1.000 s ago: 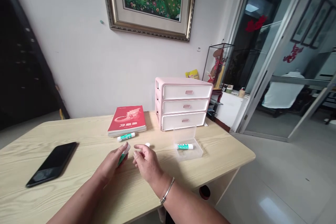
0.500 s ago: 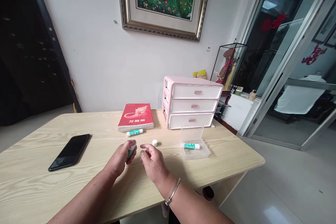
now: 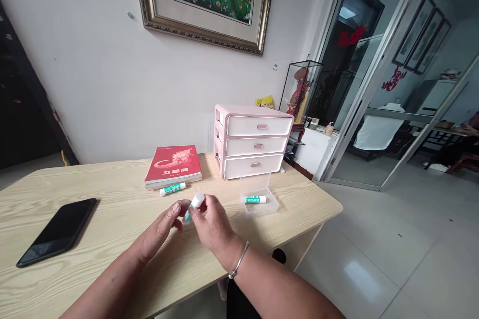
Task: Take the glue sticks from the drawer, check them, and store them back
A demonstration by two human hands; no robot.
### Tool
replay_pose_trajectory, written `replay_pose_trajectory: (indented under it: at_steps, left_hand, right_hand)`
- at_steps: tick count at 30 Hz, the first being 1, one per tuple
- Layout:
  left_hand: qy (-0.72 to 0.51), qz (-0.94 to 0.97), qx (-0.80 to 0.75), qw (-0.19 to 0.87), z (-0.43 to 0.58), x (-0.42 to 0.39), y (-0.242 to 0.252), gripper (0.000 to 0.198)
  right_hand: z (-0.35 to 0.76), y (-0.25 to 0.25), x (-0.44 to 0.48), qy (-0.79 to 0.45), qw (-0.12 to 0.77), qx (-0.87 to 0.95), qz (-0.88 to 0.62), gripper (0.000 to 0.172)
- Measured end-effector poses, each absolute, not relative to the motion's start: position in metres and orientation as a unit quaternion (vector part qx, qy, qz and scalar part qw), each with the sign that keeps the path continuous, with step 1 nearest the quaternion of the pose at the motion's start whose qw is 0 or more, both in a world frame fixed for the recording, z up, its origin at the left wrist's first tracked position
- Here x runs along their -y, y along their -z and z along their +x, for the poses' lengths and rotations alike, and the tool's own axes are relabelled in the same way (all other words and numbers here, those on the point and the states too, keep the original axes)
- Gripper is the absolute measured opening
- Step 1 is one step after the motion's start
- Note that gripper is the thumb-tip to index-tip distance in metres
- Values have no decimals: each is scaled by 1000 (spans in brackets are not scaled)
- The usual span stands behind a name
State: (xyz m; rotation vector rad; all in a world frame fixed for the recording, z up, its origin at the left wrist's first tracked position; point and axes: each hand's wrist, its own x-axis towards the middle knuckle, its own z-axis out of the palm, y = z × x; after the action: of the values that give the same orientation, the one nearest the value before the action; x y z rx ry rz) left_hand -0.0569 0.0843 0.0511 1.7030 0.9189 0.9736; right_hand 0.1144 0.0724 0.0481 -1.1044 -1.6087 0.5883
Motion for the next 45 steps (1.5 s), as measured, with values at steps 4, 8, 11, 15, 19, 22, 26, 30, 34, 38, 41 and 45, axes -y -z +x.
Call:
replay_pose_trajectory:
  at_steps: [4,8,11,15,19,22,26,30,34,38,41,45]
  left_hand:
    - [-417,656,-424,466,-64,-86,-53,59]
    - [-407,652,-424,479,-68,-86,-56,57]
    - [-392,662,-419,482,-68,-86,-55,55]
    - [-383,672,-424,471,-68,-88,-54,53]
    - [-377,678,-435,457,-69,-90,-53,53]
    - [-372,685,-437,448,-70,-93,-49,52]
    - [-367,691,-441,439,-72,-95,-46,51]
    - [-353,704,-444,427,-73,-95,-47,51]
    - [-350,707,-457,411,-73,-93,-49,50]
    - [-345,713,-495,357,-74,-98,-46,47]
    - [-325,723,-556,251,-76,-106,-40,39]
    - [-289,722,-619,109,-80,-117,-31,28]
  right_hand:
    - [167,-76,-80,-209,550,639,-495,27]
    - [222,-93,-91,-257,579,538,-556,50]
    - [252,-88,-97,-268,530,472,-651,52]
    - [275,-72,-102,-249,465,453,-719,45]
    - [284,-65,-105,-229,455,457,-729,32]
    - [285,-65,-106,-245,432,468,-731,28]
    - [289,-66,-106,-272,385,500,-727,29]
    - [296,-66,-108,-265,320,550,-725,19]
    - [299,-67,-106,-205,275,591,-730,6]
    - [287,-76,-94,-46,254,659,-706,8]
    - [261,-81,-86,58,260,710,-652,18]
    - [207,-73,-89,16,313,756,-576,20]
